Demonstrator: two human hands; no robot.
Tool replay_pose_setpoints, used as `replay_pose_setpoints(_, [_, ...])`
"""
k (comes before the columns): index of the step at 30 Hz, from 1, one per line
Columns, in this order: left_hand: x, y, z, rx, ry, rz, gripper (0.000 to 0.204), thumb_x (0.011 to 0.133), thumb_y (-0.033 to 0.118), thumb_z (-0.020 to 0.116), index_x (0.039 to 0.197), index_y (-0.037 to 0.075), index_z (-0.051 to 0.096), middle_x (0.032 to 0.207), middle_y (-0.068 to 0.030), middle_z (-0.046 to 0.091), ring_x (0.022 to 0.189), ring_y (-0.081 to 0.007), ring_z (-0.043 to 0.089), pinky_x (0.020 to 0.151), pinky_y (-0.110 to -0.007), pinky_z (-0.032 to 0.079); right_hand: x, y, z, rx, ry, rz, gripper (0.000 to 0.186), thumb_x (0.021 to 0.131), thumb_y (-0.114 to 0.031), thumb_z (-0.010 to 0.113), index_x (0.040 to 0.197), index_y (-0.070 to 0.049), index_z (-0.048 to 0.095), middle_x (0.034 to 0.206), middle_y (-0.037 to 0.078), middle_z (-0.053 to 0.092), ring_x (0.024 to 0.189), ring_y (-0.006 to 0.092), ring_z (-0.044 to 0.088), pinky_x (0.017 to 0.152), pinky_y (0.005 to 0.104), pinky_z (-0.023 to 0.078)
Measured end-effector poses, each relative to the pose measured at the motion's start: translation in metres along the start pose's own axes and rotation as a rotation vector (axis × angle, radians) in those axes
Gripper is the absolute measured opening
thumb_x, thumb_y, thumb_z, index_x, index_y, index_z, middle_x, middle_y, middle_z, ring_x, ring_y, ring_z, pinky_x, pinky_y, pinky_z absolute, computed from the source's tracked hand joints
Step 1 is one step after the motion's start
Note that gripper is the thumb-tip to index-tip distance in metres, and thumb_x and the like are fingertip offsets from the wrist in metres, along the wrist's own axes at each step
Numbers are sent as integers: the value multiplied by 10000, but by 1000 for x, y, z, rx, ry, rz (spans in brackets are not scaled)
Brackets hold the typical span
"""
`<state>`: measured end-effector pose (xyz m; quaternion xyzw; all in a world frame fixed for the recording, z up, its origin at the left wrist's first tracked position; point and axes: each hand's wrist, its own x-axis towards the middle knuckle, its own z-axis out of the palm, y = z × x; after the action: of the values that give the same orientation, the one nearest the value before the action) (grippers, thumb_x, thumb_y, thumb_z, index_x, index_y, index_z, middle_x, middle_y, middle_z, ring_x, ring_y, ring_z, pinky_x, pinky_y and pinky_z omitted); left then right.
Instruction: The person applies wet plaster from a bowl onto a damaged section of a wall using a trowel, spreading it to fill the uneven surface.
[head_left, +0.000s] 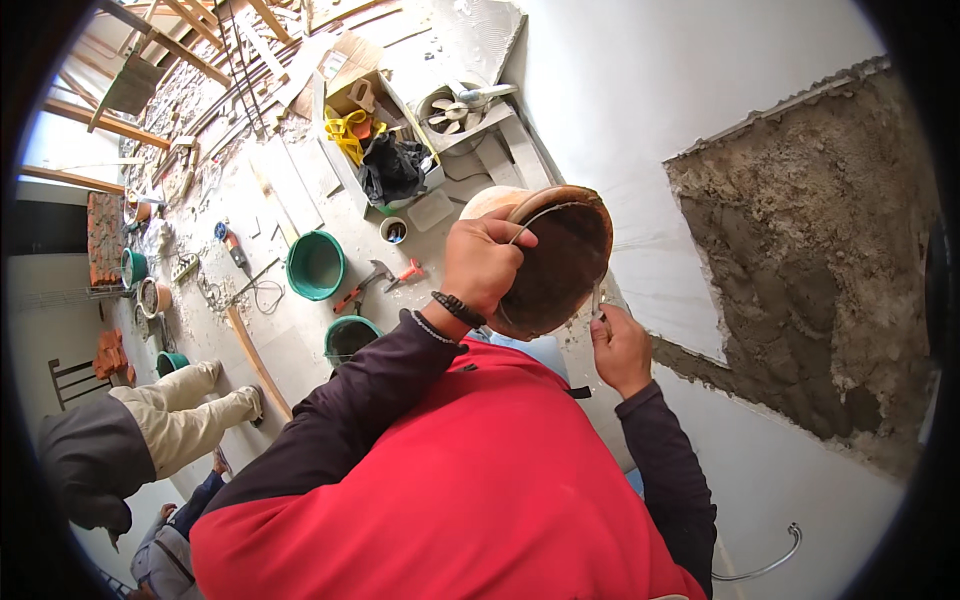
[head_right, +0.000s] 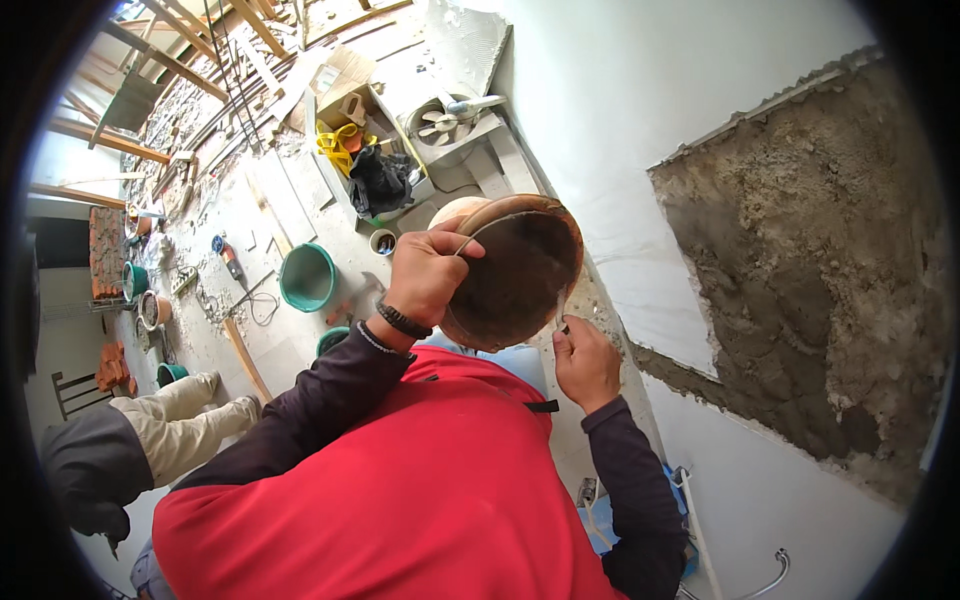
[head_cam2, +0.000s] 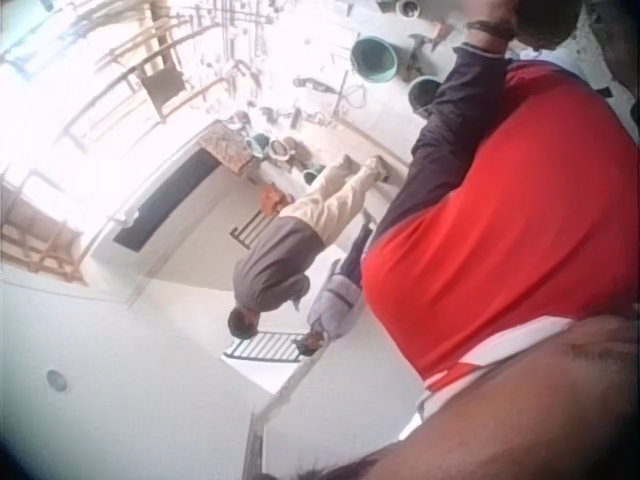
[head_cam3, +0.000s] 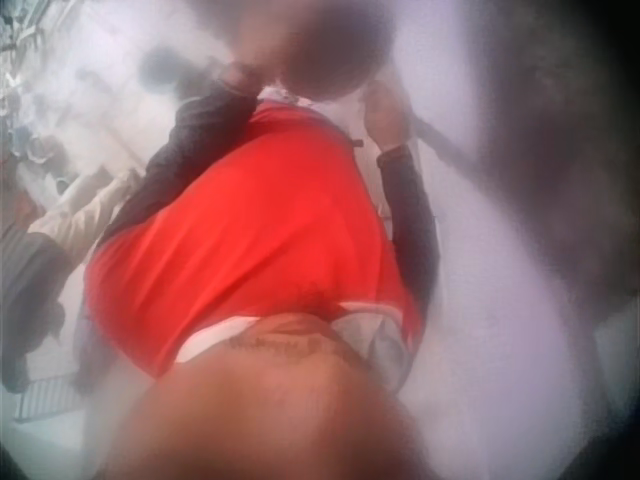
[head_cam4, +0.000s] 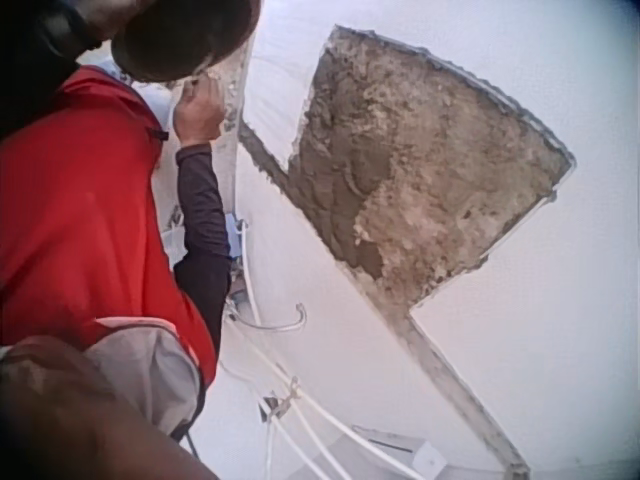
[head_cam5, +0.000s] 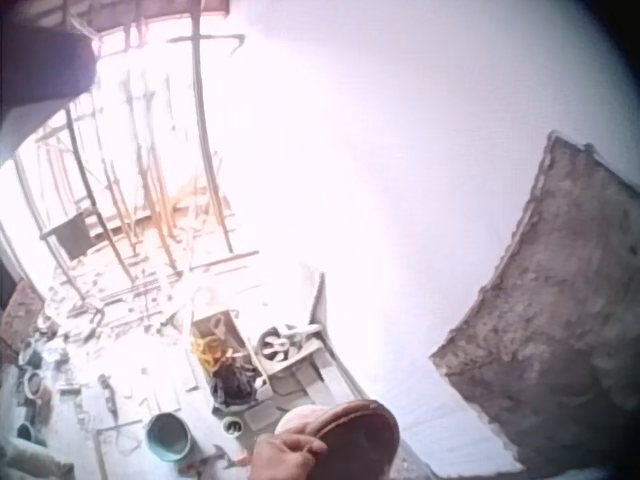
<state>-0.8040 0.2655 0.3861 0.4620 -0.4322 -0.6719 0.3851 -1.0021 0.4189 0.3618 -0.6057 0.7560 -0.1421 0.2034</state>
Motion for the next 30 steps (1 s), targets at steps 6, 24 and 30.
replay_pose_setpoints(6, [1, 11, -7, 69, 15, 7, 302, 604, -145, 469, 798, -83, 692, 1044, -74, 677, 895, -166, 613, 783, -233, 465, 34, -4, 22, -133, -431, 29, 410, 941, -402, 420, 899, -52, 629, 839, 222, 646, 832, 414, 614, 721, 501, 482])
replay_pose_setpoints(24, [-14, 9, 2, -82, 38, 95, 297, 614, -148, 465, 792, -89, 696, 1039, -84, 676, 893, -168, 609, 795, -235, 457, 34, 17, 3, 55, -492, -155, 371, 869, -394, 581, 926, -37, 665, 741, 206, 632, 742, 404, 614, 663, 475, 472])
replay_pose_setpoints(30, [-20, 6, 0, -112, 154, -55, 273, 626, -158, 473, 782, -97, 689, 1039, -79, 668, 883, -155, 602, 769, -220, 452, 16, 46, 13, 9, -276, -132, 271, 820, -301, 635, 850, -32, 645, 725, 188, 633, 725, 392, 611, 645, 460, 472])
